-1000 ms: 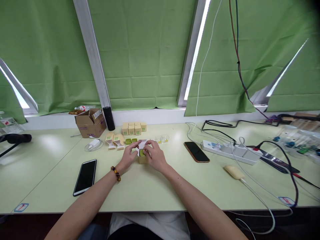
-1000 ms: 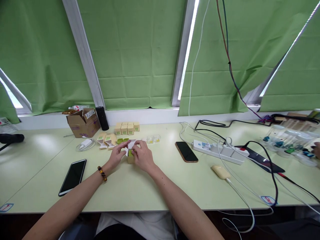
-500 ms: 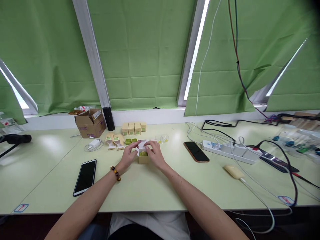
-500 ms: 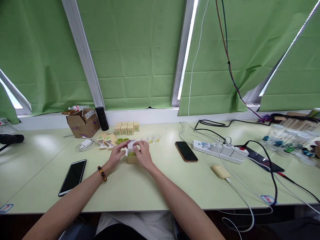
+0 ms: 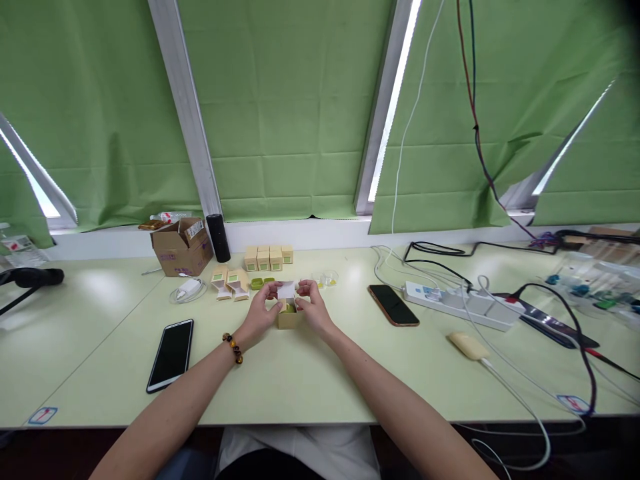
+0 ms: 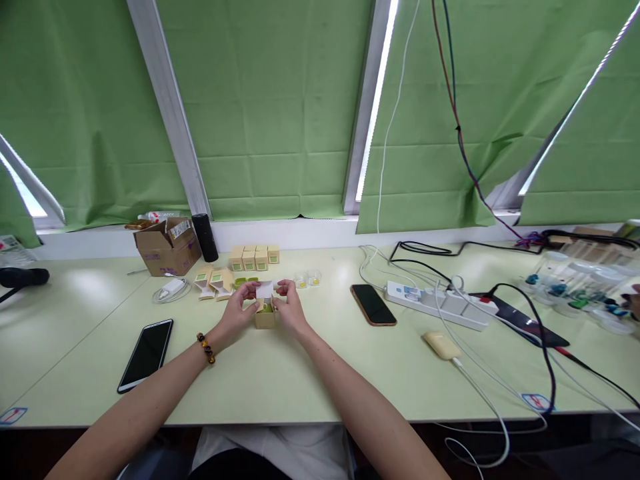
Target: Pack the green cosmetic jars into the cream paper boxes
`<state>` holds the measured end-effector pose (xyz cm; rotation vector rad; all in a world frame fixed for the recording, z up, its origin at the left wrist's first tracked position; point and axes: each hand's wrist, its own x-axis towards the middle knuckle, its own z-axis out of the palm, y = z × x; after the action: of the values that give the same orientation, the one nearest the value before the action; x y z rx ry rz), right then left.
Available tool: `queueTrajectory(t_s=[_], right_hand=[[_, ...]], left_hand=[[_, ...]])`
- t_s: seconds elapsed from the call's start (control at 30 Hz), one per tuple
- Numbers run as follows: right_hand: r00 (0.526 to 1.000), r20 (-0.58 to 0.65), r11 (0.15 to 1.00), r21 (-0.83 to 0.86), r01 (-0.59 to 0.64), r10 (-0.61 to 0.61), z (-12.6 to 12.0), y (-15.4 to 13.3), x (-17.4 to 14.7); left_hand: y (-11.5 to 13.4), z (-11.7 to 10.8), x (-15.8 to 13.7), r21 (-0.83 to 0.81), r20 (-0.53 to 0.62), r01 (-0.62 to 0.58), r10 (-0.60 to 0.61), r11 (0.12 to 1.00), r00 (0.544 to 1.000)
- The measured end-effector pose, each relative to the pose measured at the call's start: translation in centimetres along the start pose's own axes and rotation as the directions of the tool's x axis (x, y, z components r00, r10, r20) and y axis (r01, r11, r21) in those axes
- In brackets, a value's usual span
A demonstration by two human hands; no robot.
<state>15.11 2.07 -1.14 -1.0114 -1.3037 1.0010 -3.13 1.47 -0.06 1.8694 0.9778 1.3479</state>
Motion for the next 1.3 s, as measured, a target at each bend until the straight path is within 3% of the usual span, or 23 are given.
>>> queueTrajectory(t_s=[0.4, 0.7, 0.83, 1.0, 1.13, 1.3], right_hand=[[0.992, 0.063, 0.953, -0.276, 0.125, -0.112, 0.2, 0.8, -0.5], [0.977, 0.066, 0.915, -0.341, 0.215, -0.205, 0.4, 0.1, -0.8], [0.929, 0.071, 0.867, -0.337, 0.366, -0.364, 0.1, -1.3, -1.3], [0.802, 0.124, 0.725, -0.365, 0.584, -0.584, -0.8, -2.7, -1.6], [0.746, 0.256, 0.622, -0.424, 0.658, -0.614, -1.2, -2.7, -1.5], [0.723, 0.301, 0.565, -0.467, 0.681, -0.622, -1.5, -2.3, -1.1]], left_hand=[[-0.4, 0.6, -0.1, -0.031, -0.046, 0.06, -0.061, 0.998, 0.997], [-0.1, 0.3, -0.1, 0.088, -0.004, -0.028, 0.028, 0.996, 1.0], [0.2, 0.1, -0.2, 0.103, -0.01, -0.059, 0.06, 0.993, 0.998], [0.2, 0.1, -0.2, 0.111, -0.013, -0.077, 0.079, 0.991, 0.997], [0.7, -0.3, -0.1, 0.162, 0.004, -0.116, 0.117, 0.98, 0.993], [1.6, -1.8, -0.4, 0.282, 0.142, -0.323, 0.293, 0.903, 0.945]])
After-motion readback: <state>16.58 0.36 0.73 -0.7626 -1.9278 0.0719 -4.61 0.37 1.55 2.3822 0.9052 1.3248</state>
